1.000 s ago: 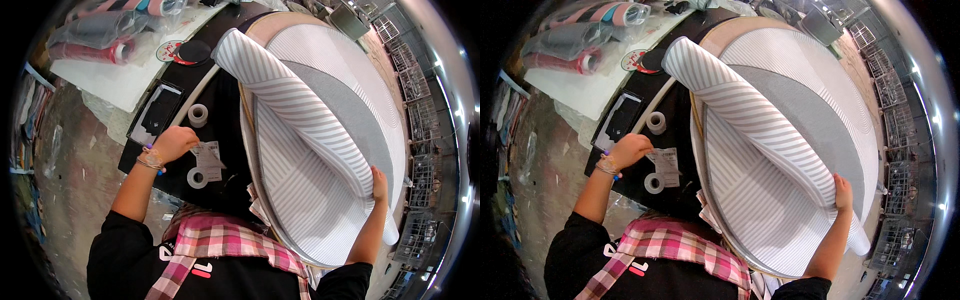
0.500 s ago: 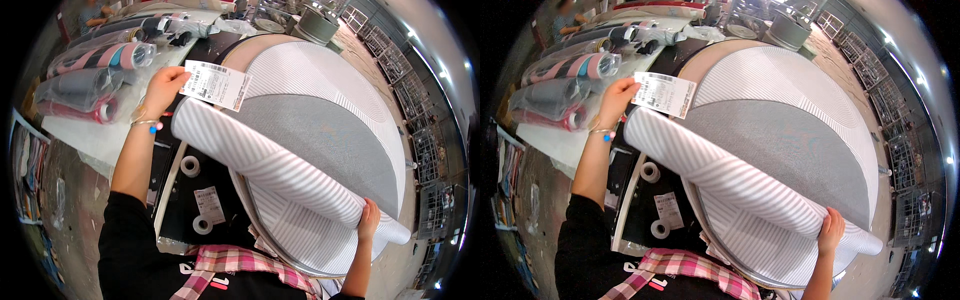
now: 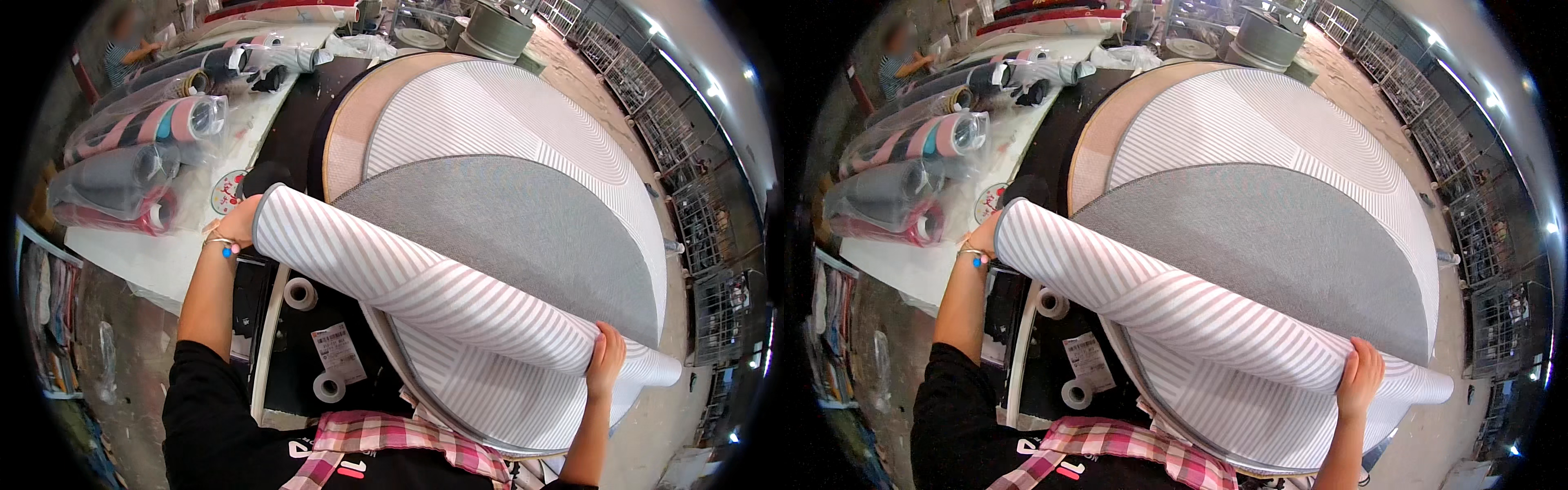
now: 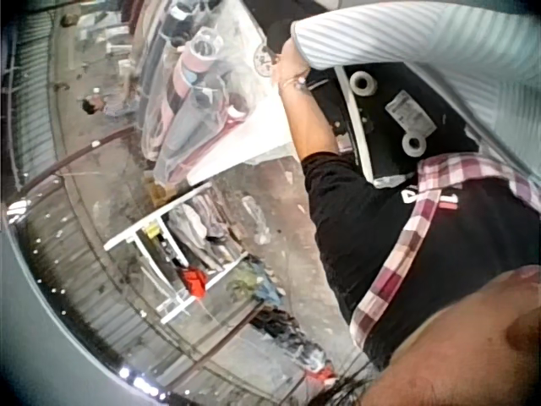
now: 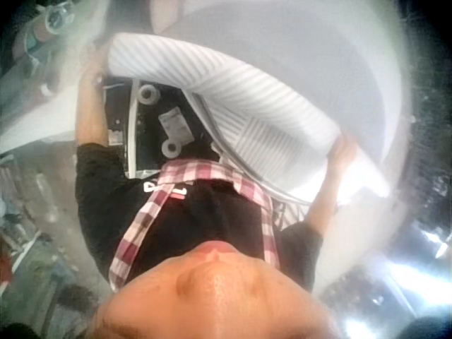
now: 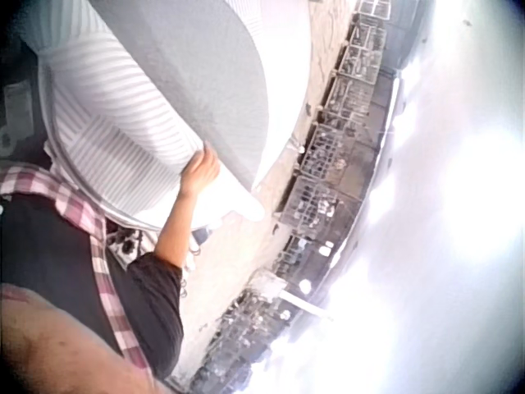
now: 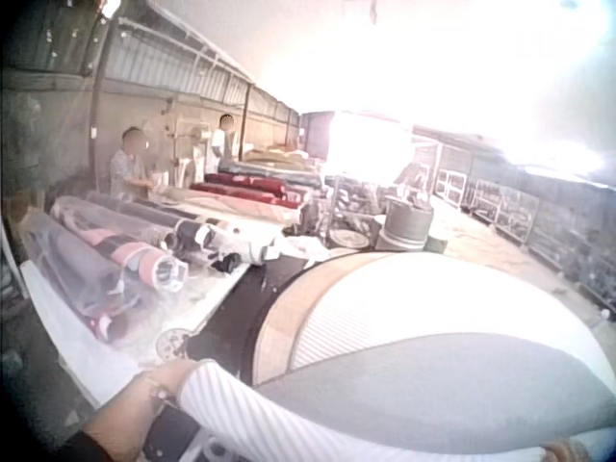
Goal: The person rolls up several circular rugs one at a time and secures each roll with adhesive tape from a handheld dispenser.
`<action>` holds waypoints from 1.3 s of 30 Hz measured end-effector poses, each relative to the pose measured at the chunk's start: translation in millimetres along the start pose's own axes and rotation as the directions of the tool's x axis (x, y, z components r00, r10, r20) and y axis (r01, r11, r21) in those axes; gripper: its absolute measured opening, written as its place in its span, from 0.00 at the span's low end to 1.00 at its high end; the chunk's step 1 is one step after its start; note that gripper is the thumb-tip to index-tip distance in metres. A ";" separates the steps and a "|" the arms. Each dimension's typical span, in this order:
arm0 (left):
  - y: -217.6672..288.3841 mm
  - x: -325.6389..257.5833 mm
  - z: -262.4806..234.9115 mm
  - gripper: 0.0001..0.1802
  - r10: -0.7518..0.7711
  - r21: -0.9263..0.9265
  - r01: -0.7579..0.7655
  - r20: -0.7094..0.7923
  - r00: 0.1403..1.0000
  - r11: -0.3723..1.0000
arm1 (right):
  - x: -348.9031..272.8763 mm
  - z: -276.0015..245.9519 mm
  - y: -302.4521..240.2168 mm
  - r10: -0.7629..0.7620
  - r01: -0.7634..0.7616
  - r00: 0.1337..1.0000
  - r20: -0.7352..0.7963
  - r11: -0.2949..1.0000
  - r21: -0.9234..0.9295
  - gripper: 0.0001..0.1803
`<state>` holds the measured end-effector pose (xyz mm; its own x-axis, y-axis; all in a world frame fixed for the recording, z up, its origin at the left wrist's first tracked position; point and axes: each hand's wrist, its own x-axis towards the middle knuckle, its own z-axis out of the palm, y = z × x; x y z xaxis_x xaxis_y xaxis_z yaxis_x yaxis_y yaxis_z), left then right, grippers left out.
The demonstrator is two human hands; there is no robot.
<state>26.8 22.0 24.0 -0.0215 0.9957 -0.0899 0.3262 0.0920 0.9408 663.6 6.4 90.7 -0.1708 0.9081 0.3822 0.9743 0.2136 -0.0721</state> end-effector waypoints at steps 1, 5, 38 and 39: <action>-1.5 -2.9 4.6 0.15 -0.014 -0.169 0.010 -0.022 1.000 0.985 | 5.8 0.5 2.3 0.019 -0.020 0.999 0.035 0.999 0.025 0.17; -1.1 -8.1 12.6 0.14 -0.184 -0.295 0.103 -0.259 0.948 0.950 | 47.8 7.4 12.1 0.150 -0.177 0.974 0.170 0.971 0.158 0.21; 220.3 225.0 429.4 0.52 0.722 0.883 -0.460 0.379 0.579 -0.095 | 331.3 98.5 123.8 0.187 -0.506 0.614 0.767 0.839 0.200 0.20; 222.6 231.4 423.8 0.53 0.675 0.864 -0.502 0.396 0.622 -0.045 | 339.3 102.2 117.4 0.170 -0.500 0.591 0.789 0.844 0.193 0.20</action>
<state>495.0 269.0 74.1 0.5814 0.6780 0.4498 0.8126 -0.5115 -0.2793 705.0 376.5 117.7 -0.0514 0.8569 -0.5130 0.8797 -0.2043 -0.4294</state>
